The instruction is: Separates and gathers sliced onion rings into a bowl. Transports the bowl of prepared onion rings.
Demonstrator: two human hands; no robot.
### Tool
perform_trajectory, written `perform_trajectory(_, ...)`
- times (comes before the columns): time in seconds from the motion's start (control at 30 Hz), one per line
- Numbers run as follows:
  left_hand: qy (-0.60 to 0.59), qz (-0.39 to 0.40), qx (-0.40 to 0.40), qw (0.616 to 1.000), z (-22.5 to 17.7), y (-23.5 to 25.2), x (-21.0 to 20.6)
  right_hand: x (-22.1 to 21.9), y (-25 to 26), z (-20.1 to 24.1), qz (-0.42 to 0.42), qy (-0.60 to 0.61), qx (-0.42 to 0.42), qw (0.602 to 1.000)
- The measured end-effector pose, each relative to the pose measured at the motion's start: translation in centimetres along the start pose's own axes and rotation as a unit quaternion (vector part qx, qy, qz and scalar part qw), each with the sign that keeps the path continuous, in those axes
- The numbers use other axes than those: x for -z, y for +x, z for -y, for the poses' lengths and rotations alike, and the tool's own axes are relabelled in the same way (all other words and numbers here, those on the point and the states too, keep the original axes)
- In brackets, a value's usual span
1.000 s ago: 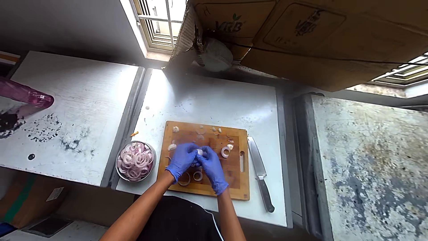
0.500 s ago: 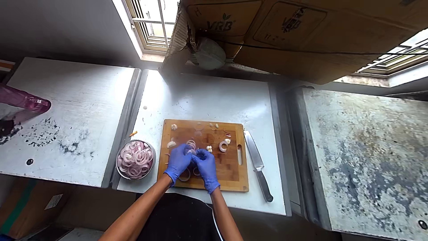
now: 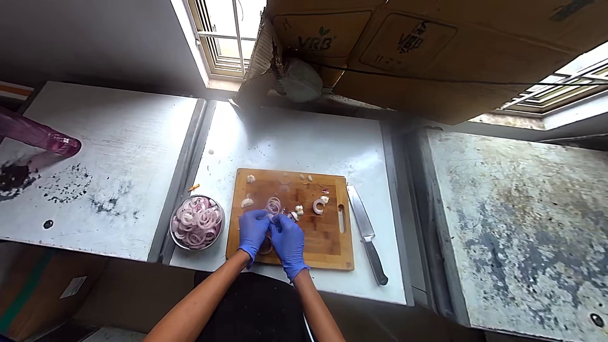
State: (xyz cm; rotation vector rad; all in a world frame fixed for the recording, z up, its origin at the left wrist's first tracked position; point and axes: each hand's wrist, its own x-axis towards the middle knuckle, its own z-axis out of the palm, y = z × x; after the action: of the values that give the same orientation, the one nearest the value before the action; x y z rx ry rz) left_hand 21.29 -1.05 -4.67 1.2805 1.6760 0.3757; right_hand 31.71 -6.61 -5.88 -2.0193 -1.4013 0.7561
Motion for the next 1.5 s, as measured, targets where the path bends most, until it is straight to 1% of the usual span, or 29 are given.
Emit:
perform_trajectory(0.03,-0.036,-0.017,0.013,0.999,0.2,0.3,0.2,0.0,0.0,-0.3,0.027,0.089,-0.020,0.995)
perform_trajectory(0.07,-0.055,-0.036,0.017,0.998,0.2,0.8,0.6,0.0,0.0,-0.4,0.055,0.183,-0.046,0.981)
perform_trajectory(0.1,-0.059,-0.050,0.016,0.997,0.2,1.3,1.1,-0.1,-0.1,-0.6,0.069,0.233,-0.069,0.967)
perform_trajectory(0.13,-0.050,-0.055,0.009,0.997,0.1,1.7,1.6,-0.1,-0.2,-0.9,0.070,0.222,-0.084,0.969)
perform_trajectory(0.17,-0.026,-0.045,0.002,0.999,-0.1,2.2,2.2,0.0,-0.1,-1.3,0.069,0.172,-0.096,0.978)
perform_trajectory(0.23,0.036,0.016,-0.016,0.999,-0.4,3.3,3.1,1.1,0.8,-1.3,0.099,0.020,-0.132,0.986)
perform_trajectory(0.3,0.080,0.072,-0.049,0.993,-0.3,4.4,3.4,2.5,2.1,-0.4,0.125,-0.099,-0.160,0.974)
perform_trajectory(0.33,0.094,0.073,-0.071,0.990,-0.4,4.7,3.6,3.1,3.0,-0.2,0.116,-0.125,-0.160,0.972)
perform_trajectory(0.37,0.117,0.055,-0.092,0.987,-0.7,4.7,3.7,3.5,4.0,-0.3,0.097,-0.138,-0.147,0.975)
perform_trajectory(0.4,0.154,0.029,-0.102,0.982,-1.1,4.7,3.9,3.8,5.2,-0.6,0.073,-0.144,-0.120,0.980)
perform_trajectory(0.47,0.243,0.000,-0.085,0.966,-1.5,4.5,3.9,3.7,7.8,-1.7,0.042,-0.138,-0.042,0.989)
perform_trajectory(0.53,0.306,0.019,-0.052,0.950,-0.8,4.2,3.4,3.0,10.4,-2.6,0.045,-0.136,0.045,0.989)
perform_trajectory(0.6,0.323,0.036,-0.065,0.943,0.9,3.6,2.5,2.0,12.3,-3.4,0.056,-0.176,0.106,0.977)
perform_trajectory(0.67,0.298,0.045,-0.096,0.949,2.3,3.1,2.2,1.2,12.7,-3.6,0.055,-0.204,0.124,0.969)
perform_trajectory(0.73,0.242,0.074,-0.093,0.963,2.6,3.2,2.8,1.2,11.9,-3.7,0.057,-0.198,0.117,0.971)
perform_trajectory(0.8,0.198,0.092,-0.082,0.972,3.0,3.6,3.6,1.5,10.4,-4.0,0.071,-0.179,0.073,0.979)
perform_trajectory(0.9,0.204,0.085,-0.088,0.971,3.4,4.0,3.9,2.3,8.5,-4.3,0.098,-0.172,-0.022,0.980)
perform_trajectory(0.97,0.221,0.093,-0.074,0.968,3.0,4.0,3.9,2.7,7.6,-4.0,0.123,-0.194,-0.062,0.971)
perform_trajectory(1.1,0.293,0.125,-0.045,0.947,1.3,4.1,3.6,2.4,6.3,-3.7,0.115,-0.224,-0.068,0.965)
perform_trajectory(1.17,0.348,0.146,-0.035,0.925,0.3,4.4,3.3,2.1,6.2,-4.0,0.101,-0.218,-0.055,0.969)
perform_trajectory(1.23,0.370,0.165,-0.024,0.914,-0.5,4.5,3.5,1.9,6.0,-4.3,0.092,-0.197,-0.048,0.975)
perform_trajectory(1.27,0.362,0.168,-0.023,0.917,-0.7,4.5,3.8,1.9,5.9,-4.3,0.090,-0.186,-0.050,0.977)
perform_trajectory(1.33,0.313,0.147,-0.025,0.938,-1.2,4.9,4.9,2.0,5.8,-4.2,0.087,-0.170,-0.062,0.980)
perform_trajectory(1.43,0.184,0.092,-0.053,0.977,-1.7,6.8,6.5,2.2,6.0,-4.0,0.089,-0.133,-0.076,0.984)
perform_trajectory(1.5,0.103,0.093,-0.077,0.987,-2.1,8.7,7.1,2.6,6.5,-4.4,0.103,-0.083,-0.074,0.988)
